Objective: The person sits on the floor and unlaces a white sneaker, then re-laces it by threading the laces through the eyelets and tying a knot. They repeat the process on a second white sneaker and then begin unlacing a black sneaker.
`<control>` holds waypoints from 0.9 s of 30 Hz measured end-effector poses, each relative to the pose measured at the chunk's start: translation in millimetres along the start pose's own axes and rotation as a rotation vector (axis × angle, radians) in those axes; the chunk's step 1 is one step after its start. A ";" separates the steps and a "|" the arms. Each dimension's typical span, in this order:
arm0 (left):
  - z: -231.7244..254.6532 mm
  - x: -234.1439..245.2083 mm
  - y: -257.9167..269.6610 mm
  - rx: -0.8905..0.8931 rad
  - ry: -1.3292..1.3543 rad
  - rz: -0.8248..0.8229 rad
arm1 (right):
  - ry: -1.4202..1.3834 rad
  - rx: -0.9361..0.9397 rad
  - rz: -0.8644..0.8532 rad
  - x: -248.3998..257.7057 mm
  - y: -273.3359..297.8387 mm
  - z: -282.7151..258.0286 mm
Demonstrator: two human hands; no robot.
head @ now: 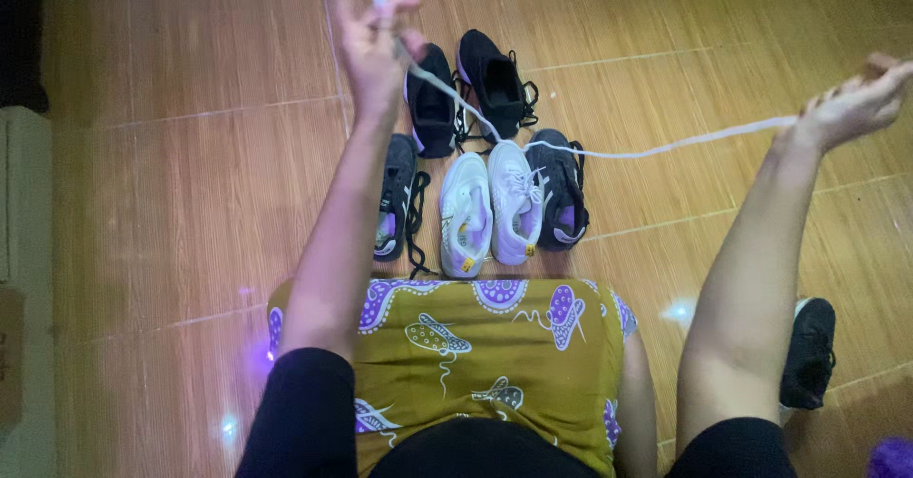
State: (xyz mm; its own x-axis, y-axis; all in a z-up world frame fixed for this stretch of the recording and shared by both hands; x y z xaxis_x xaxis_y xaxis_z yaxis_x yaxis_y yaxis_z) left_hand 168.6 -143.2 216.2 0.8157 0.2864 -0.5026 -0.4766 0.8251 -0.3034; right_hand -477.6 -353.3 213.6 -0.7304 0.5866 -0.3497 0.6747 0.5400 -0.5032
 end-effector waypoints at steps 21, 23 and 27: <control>-27.9 -50.9 67.4 -0.003 -0.404 -0.175 | -0.158 0.538 -1.030 -33.8 180.4 -97.9; -44.7 -127.4 83.3 -0.196 -0.774 -0.101 | -0.155 0.372 -1.282 -84.0 257.8 -118.3; -63.9 -156.7 112.8 0.018 -0.886 -0.141 | -0.143 -0.190 -0.942 -112.1 336.4 -134.0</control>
State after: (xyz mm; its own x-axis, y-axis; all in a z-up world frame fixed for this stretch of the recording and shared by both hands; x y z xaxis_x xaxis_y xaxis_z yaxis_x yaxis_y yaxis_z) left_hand -34.0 -126.1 209.0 0.8234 0.4468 0.3498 -0.3540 0.8862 -0.2987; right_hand -154.5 -156.5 189.4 -0.9776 -0.2080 0.0319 -0.1963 0.8466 -0.4947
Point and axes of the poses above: each hand's wrist, its own y-axis away from the middle knuckle, its own x-axis out of the back of the hand, z = x × y, the point moved 2 cm from there along -y, towards the middle knuckle, and after that the axes turned 10 degrees about x, right-handed, at the moved point
